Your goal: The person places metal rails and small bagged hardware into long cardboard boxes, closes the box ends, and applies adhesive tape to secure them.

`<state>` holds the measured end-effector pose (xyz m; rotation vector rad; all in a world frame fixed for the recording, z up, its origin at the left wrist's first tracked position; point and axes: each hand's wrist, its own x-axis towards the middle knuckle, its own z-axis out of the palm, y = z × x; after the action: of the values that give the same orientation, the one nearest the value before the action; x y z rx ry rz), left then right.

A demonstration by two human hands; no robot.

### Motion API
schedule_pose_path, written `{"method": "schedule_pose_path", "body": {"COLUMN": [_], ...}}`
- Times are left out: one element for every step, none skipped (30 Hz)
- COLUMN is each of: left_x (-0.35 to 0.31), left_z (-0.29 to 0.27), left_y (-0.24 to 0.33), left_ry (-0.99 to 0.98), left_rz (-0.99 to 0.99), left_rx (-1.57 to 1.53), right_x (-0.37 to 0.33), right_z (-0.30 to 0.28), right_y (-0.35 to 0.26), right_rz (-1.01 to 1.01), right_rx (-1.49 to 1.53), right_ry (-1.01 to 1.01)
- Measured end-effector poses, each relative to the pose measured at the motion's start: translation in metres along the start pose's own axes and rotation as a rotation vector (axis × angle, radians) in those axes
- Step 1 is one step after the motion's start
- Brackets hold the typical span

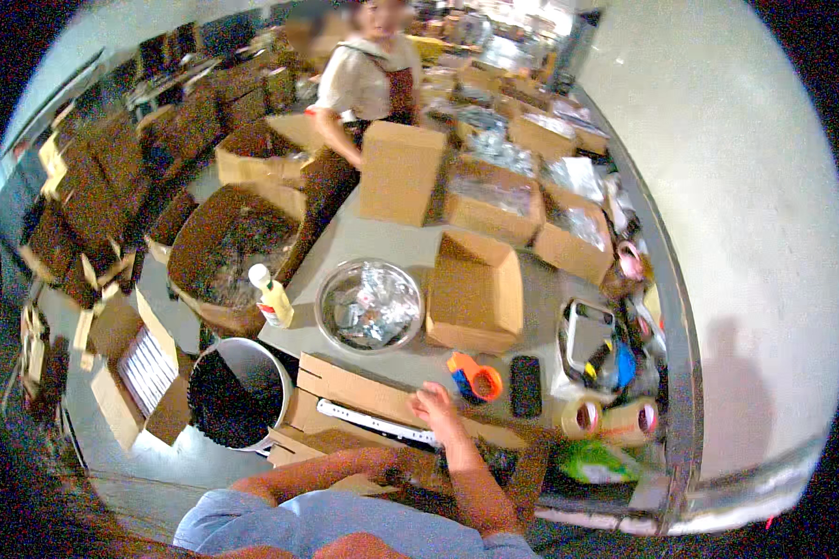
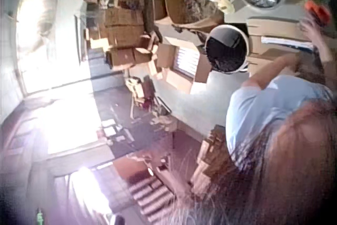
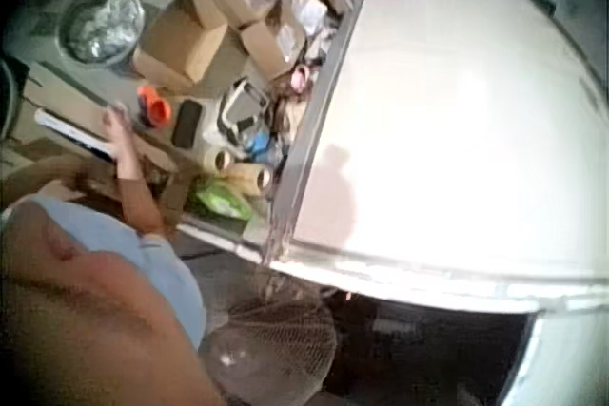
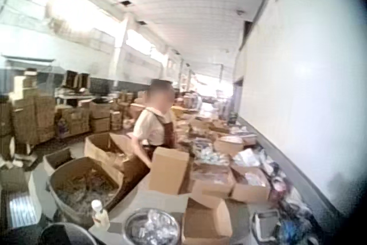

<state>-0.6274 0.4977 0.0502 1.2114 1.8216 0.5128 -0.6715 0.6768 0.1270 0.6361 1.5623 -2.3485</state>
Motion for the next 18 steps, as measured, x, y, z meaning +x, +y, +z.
{"method": "schedule_pose_path", "body": {"left_x": [-0.005, -0.007, -0.005, -0.003, -0.002, -0.011, -0.012, -0.011, -0.014, -0.016, -0.016, -0.019, -0.022, -0.026, -0.03, -0.034, -0.037, -0.039], "left_z": [-0.005, -0.008, -0.006, -0.004, -0.004, -0.012, -0.009, -0.006, -0.005, -0.005, -0.009, -0.014, -0.017, -0.018, -0.018, -0.017, -0.016, -0.017], "left_y": [0.004, 0.007, 0.007, 0.007, 0.005, 0.015, 0.013, 0.012, 0.014, 0.015, 0.016, 0.018, 0.02, 0.022, 0.024, 0.027, 0.029, 0.031], "left_ry": [0.041, 0.077, 0.098, 0.077, 0.055, 0.14, 0.155, 0.185, 0.211, 0.217, 0.217, 0.217, 0.216, 0.208, 0.204, 0.229, 0.226, 0.258], "left_rz": [0.031, 0.064, 0.054, 0.043, 0.031, 0.034, 0.024, 0.027, 0.031, 0.028, 0.013, -0.005, -0.005, -0.014, -0.032, -0.035, -0.04, -0.028], "left_rx": [0.012, 0.024, -0.02, 0.072, 0.164, 0.163, 0.129, 0.134, 0.141, 0.118, 0.142, 0.169, 0.159, 0.196, 0.227, 0.25, 0.247, 0.228], "right_x": [0.022, 0.049, 0.077, 0.1, 0.113, 0.127, 0.138, 0.146, 0.15, 0.147, 0.155, 0.151, 0.144, 0.132, 0.107, 0.082, 0.06, 0.038], "right_z": [0.015, 0.024, 0.03, 0.038, 0.054, 0.06, 0.067, 0.066, 0.065, 0.067, 0.059, 0.058, 0.057, 0.053, 0.064, 0.072, 0.073, 0.069], "right_y": [-0.004, -0.008, -0.012, -0.016, -0.022, -0.023, -0.02, -0.015, -0.012, -0.011, -0.009, -0.007, -0.005, -0.001, -0.005, -0.01, -0.012, -0.016], "right_rz": [0.091, 0.123, 0.224, 0.328, 0.338, 0.287, 0.233, 0.23, 0.226, 0.182, 0.213, 0.192, 0.168, 0.174, 0.115, 0.05, 0.055, 0.012], "right_rx": [0.134, 0.166, 0.272, 0.381, 0.366, 0.363, 0.357, 0.32, 0.288, 0.315, 0.339, 0.316, 0.296, 0.295, 0.259, 0.228, 0.231, 0.182], "right_ry": [-0.038, -0.091, -0.144, -0.185, -0.135, -0.093, -0.062, -0.066, -0.068, -0.018, -0.06, -0.082, -0.102, -0.097, -0.078, -0.056, -0.058, -0.036]}}
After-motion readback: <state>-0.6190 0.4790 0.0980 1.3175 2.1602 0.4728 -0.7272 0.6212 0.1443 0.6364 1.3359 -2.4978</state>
